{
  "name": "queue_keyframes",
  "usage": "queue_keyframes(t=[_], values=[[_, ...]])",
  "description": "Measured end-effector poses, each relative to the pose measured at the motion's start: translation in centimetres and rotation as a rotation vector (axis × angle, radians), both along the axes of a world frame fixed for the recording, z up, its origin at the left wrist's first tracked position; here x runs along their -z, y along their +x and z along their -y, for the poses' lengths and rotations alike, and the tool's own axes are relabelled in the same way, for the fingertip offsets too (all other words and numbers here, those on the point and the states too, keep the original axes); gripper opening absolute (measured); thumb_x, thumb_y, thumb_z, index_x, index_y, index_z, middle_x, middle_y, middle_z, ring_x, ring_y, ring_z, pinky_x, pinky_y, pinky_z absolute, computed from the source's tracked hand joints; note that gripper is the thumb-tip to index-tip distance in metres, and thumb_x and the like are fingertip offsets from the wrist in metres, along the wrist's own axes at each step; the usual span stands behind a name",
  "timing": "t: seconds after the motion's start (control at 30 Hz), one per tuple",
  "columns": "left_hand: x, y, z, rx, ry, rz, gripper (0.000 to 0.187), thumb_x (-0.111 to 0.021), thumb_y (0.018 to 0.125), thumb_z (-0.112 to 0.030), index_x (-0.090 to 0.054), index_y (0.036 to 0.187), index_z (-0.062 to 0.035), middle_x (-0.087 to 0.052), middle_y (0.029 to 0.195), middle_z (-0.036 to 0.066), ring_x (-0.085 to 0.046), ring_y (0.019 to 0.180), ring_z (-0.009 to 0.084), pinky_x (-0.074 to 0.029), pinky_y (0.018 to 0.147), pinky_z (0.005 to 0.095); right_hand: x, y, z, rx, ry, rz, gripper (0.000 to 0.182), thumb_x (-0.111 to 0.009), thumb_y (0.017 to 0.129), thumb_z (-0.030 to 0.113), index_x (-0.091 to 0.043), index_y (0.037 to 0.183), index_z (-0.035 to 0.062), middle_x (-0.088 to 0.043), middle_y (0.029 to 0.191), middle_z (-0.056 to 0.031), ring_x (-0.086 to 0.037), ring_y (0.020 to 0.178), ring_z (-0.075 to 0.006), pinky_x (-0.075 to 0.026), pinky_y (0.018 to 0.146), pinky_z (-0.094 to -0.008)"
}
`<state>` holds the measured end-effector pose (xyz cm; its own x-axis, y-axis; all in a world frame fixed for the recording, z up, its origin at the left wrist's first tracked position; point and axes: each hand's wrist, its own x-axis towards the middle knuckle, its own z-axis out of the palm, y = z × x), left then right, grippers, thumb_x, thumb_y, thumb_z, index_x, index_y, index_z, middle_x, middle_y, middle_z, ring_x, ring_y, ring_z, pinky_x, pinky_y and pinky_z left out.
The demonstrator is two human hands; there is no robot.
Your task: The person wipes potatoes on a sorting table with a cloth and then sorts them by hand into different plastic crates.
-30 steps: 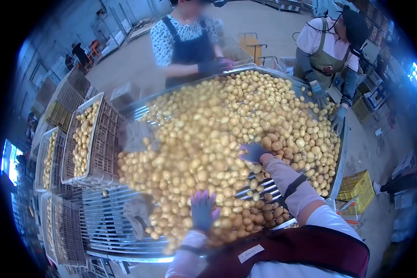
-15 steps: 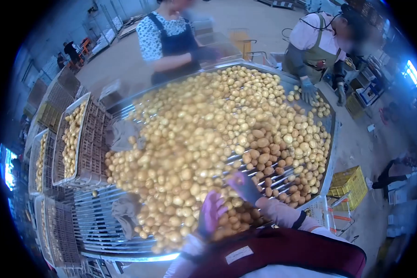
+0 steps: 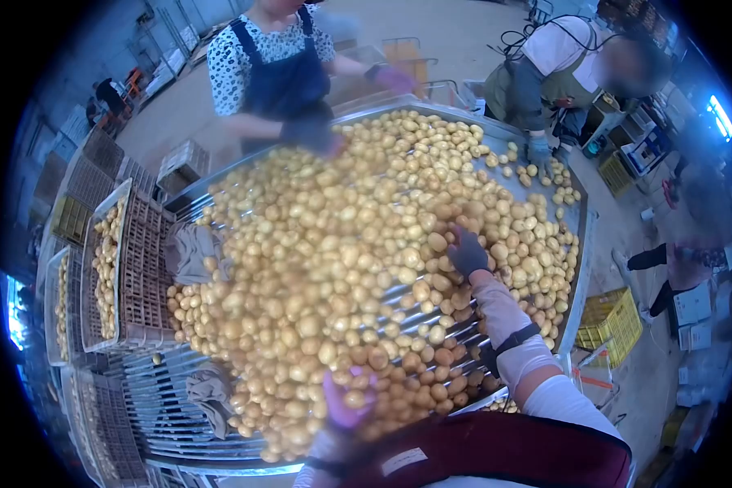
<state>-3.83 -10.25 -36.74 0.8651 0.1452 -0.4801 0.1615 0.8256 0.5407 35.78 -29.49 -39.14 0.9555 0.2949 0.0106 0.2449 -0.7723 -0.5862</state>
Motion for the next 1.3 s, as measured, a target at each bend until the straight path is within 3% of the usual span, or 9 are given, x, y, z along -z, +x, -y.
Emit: queue_keyframes(t=[0.07,0.17,0.23,0.37,0.53,0.73,0.83,1.03,1.3], values=[[0.9,-0.1,0.2,-0.101,-0.259,-0.028,0.068,-0.031,0.094,-0.075,-0.054,0.112,-0.0137,-0.059,0.11,0.016,-0.053,0.064,0.022,-0.046,0.054,0.0345,1.1,-0.9,0.3,-0.053,0.159,0.052,0.045,-0.058,0.091,0.028,-0.053,0.133,0.0122,-0.063,0.109,-0.0163,-0.063,0.104,-0.0355,-0.053,0.087,-0.0457],[1.9,0.0,0.5,-0.192,-0.51,0.068,0.068,-0.033,0.093,-0.075,-0.055,0.112,-0.0128,-0.059,0.109,0.017,-0.061,0.082,0.0303,-0.055,0.07,0.0434,4.9,-3.9,1.2,-0.106,-0.196,0.191,0.042,-0.059,0.09,0.028,-0.053,0.129,0.0141,-0.064,0.106,-0.0145,-0.065,0.096,-0.0333,-0.053,0.081,-0.047],[1.5,0.1,1.6,-0.167,-0.058,-0.047,0.068,-0.035,0.093,-0.074,-0.056,0.113,-0.0129,-0.06,0.107,0.015,-0.059,0.101,0.0376,-0.051,0.087,0.0534,3.1,-8.2,1.1,-0.315,-0.369,0.112,0.038,-0.059,0.09,0.027,-0.054,0.124,0.0113,-0.065,0.104,-0.0133,-0.065,0.091,-0.0321,-0.053,0.077,-0.0485],[-5.2,2.4,2.4,-0.179,-0.416,-0.006,0.047,-0.041,0.101,-0.05,-0.052,0.116,-0.0065,-0.058,0.11,0.014,-0.058,0.115,0.0303,-0.052,0.096,0.0534,4.0,-18.6,-0.4,-0.209,0.388,0.161,0.041,-0.061,0.093,0.026,-0.054,0.128,0.0054,-0.062,0.108,-0.0179,-0.064,0.09,-0.0335,-0.05,0.075,-0.0472],[-7.4,2.8,1.9,-0.027,-0.137,0.01,0.03,-0.044,0.102,-0.034,-0.052,0.114,-0.0077,-0.058,0.112,0.011,-0.058,0.113,0.0336,-0.052,0.096,0.0563,-5.6,-22.2,-3.7,-0.837,0.618,-0.313,0.048,-0.062,0.093,0.021,-0.05,0.135,0.0012,-0.059,0.107,-0.0128,-0.058,0.098,-0.025,-0.047,0.09,-0.0394],[-0.4,-0.2,1.4,-0.269,-0.266,0.182,0.054,-0.04,0.098,-0.061,-0.055,0.113,-0.012,-0.061,0.102,0.012,-0.061,0.108,0.0393,-0.053,0.09,0.054,2.0,-1.1,-5.2,0.021,0.277,0.508,0.039,-0.062,0.09,0.018,-0.053,0.124,0.0024,-0.06,0.11,-0.0177,-0.06,0.103,-0.0311,-0.048,0.091,-0.0412],[-3.0,0.2,1.5,-0.332,-0.058,0.097,0.049,-0.041,0.101,-0.054,-0.053,0.114,-0.0088,-0.061,0.105,0.013,-0.063,0.103,0.0315,-0.055,0.09,0.0476,1.8,2.7,-4.5,0.019,0.053,0.144,0.044,-0.067,0.087,0.02,-0.052,0.126,0.0044,-0.06,0.112,-0.0178,-0.059,0.105,-0.0334,-0.048,0.091,-0.0426],[-1.1,0.3,-0.5,-0.198,-0.422,0.21,0.055,-0.041,0.102,-0.051,-0.048,0.13,-0.0037,-0.058,0.121,0.015,-0.062,0.106,0.0291,-0.048,0.102,0.0463,3.9,-1.9,-2.5,-0.066,0.12,0.036,0.054,-0.074,0.081,0.023,-0.051,0.128,0.0072,-0.06,0.114,-0.0176,-0.058,0.108,-0.0365,-0.047,0.092,-0.0452],[-3.8,0.9,1.1,0.017,0.109,0.051,0.042,-0.041,0.102,-0.035,-0.054,0.127,-0.0054,-0.059,0.097,0.013,-0.061,0.094,0.0277,-0.056,0.084,0.0395,-1.2,-17.8,-1.8,-0.167,0.617,-0.067,0.058,-0.075,0.082,0.028,-0.052,0.128,0.0021,-0.058,0.12,-0.0183,-0.054,0.112,-0.0339,-0.044,0.093,-0.0438]])
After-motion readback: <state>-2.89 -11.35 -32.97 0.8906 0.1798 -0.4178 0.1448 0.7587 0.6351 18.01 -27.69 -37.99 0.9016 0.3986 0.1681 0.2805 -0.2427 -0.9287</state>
